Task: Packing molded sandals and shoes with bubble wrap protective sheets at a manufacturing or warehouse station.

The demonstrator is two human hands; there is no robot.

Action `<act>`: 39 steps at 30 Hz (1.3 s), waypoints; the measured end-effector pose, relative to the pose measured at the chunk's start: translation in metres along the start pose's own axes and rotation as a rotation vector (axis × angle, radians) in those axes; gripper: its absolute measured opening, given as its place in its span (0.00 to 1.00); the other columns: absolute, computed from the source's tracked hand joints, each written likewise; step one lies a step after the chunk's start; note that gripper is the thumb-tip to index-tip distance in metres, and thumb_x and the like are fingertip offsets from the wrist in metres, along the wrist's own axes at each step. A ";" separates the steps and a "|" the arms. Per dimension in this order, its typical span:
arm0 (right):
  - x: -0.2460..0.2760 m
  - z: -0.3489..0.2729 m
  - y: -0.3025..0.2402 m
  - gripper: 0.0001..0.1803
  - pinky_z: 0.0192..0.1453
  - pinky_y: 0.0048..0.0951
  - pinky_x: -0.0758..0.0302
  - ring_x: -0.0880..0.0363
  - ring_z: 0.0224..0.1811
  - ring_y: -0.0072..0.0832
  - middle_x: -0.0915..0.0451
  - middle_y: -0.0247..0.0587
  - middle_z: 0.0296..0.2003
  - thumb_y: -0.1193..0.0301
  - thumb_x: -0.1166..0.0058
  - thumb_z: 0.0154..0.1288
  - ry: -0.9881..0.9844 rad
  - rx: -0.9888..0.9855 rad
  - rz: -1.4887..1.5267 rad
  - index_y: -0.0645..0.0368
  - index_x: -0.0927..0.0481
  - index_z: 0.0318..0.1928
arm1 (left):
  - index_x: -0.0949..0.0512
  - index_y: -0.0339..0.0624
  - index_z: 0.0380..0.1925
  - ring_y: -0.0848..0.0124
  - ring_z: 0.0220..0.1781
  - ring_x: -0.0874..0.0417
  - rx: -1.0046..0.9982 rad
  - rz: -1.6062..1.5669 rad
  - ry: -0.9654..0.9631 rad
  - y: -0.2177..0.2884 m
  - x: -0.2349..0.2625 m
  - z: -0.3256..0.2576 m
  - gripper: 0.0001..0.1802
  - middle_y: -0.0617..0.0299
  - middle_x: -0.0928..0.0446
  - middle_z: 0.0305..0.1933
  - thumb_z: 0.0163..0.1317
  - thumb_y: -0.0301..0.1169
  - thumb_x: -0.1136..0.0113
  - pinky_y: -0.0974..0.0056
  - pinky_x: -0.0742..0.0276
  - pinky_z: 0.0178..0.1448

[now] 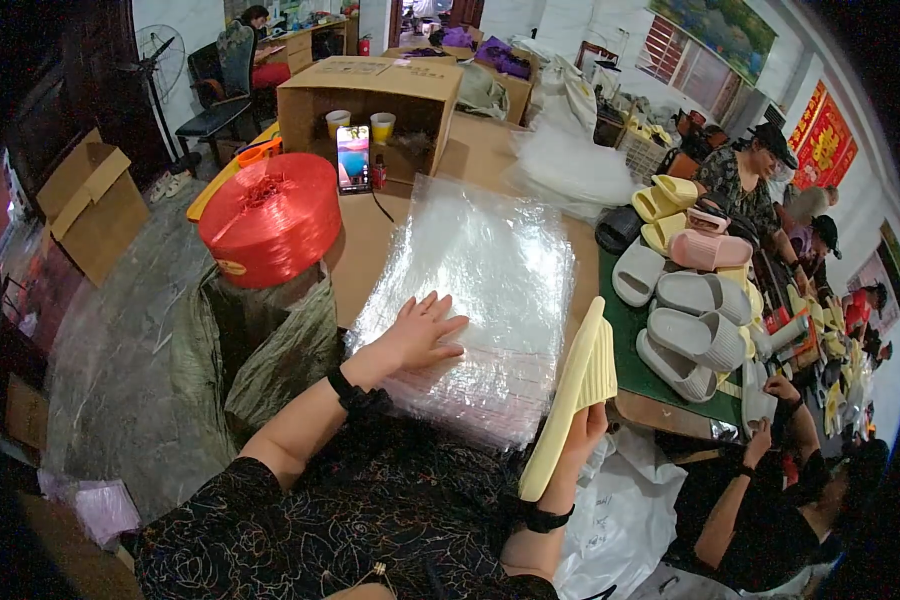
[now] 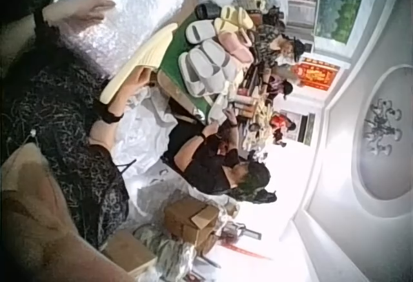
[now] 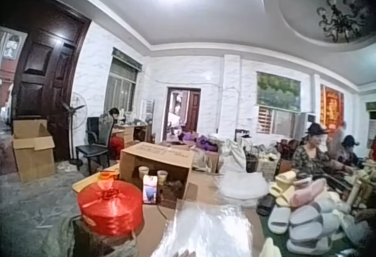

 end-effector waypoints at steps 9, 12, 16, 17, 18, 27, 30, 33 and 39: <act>-0.021 -0.013 -0.034 0.15 0.43 0.21 0.24 0.19 0.41 0.20 0.17 0.35 0.45 0.75 0.50 0.73 0.002 0.038 0.011 0.66 0.22 0.56 | 0.21 0.59 0.59 0.49 0.67 0.27 0.015 -0.224 0.256 -0.007 0.031 0.007 0.22 0.50 0.25 0.65 0.69 0.44 0.56 0.44 0.36 0.70; -0.017 -0.015 -0.039 0.15 0.45 0.23 0.23 0.19 0.43 0.22 0.17 0.37 0.46 0.77 0.49 0.71 0.014 0.092 0.008 0.66 0.22 0.55 | 0.19 0.48 0.56 0.54 0.55 0.18 0.191 -0.525 0.177 -0.016 0.048 0.006 0.21 0.47 0.18 0.52 0.71 0.42 0.52 0.57 0.24 0.59; -0.013 -0.015 -0.047 0.15 0.46 0.25 0.22 0.18 0.43 0.23 0.17 0.38 0.47 0.77 0.50 0.71 0.041 0.108 -0.041 0.67 0.22 0.55 | 0.17 0.45 0.53 0.58 0.50 0.15 0.240 -0.638 0.186 -0.030 0.041 0.006 0.22 0.52 0.15 0.49 0.65 0.45 0.41 0.61 0.22 0.56; -0.014 -0.014 -0.045 0.15 0.47 0.25 0.22 0.18 0.44 0.24 0.17 0.38 0.47 0.77 0.50 0.71 0.021 0.087 -0.010 0.67 0.22 0.56 | 0.16 0.45 0.51 0.56 0.52 0.16 0.292 -0.624 0.156 -0.035 0.036 0.006 0.25 0.52 0.16 0.51 0.62 0.50 0.37 0.61 0.23 0.58; -0.014 -0.014 -0.043 0.15 0.48 0.26 0.22 0.18 0.44 0.24 0.17 0.39 0.48 0.77 0.50 0.71 0.002 0.067 0.018 0.67 0.22 0.56 | 0.16 0.45 0.51 0.56 0.52 0.16 0.293 -0.624 0.160 -0.034 0.036 0.006 0.25 0.52 0.16 0.51 0.62 0.50 0.37 0.61 0.23 0.58; -0.024 -0.015 -0.035 0.16 0.50 0.26 0.22 0.18 0.47 0.25 0.17 0.41 0.49 0.78 0.51 0.71 -0.045 0.060 -0.024 0.68 0.23 0.57 | 0.23 0.51 0.62 0.49 0.72 0.34 0.031 -0.235 -0.096 0.009 0.030 -0.003 0.40 0.52 0.29 0.69 0.59 0.67 0.43 0.53 0.39 0.75; -0.028 -0.015 -0.035 0.16 0.51 0.26 0.22 0.18 0.47 0.25 0.17 0.41 0.49 0.79 0.51 0.71 -0.066 0.045 -0.008 0.69 0.23 0.57 | 0.24 0.51 0.62 0.50 0.70 0.32 0.055 -0.269 -0.091 -0.003 0.018 0.005 0.37 0.54 0.28 0.68 0.61 0.63 0.42 0.53 0.36 0.73; -0.034 -0.016 -0.042 0.16 0.52 0.26 0.22 0.18 0.48 0.25 0.18 0.41 0.50 0.79 0.51 0.71 -0.086 0.054 -0.041 0.69 0.24 0.58 | 0.21 0.54 0.58 0.56 0.65 0.26 -0.072 -0.118 0.020 0.001 0.031 -0.002 0.29 0.60 0.24 0.64 0.58 0.51 0.33 0.54 0.29 0.67; -0.031 -0.017 -0.035 0.17 0.53 0.26 0.22 0.18 0.49 0.26 0.18 0.42 0.51 0.79 0.50 0.71 -0.059 0.054 -0.094 0.69 0.24 0.58 | 0.18 0.55 0.51 0.57 0.55 0.21 -0.074 -0.047 0.099 0.002 0.033 0.000 0.21 0.65 0.20 0.56 0.58 0.45 0.33 0.56 0.25 0.59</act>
Point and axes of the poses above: each hand's wrist, its own z-axis towards the middle knuckle, its own x-axis out of the back of the hand, y = z × x, the point moved 10 cm from there along z, towards the middle knuckle
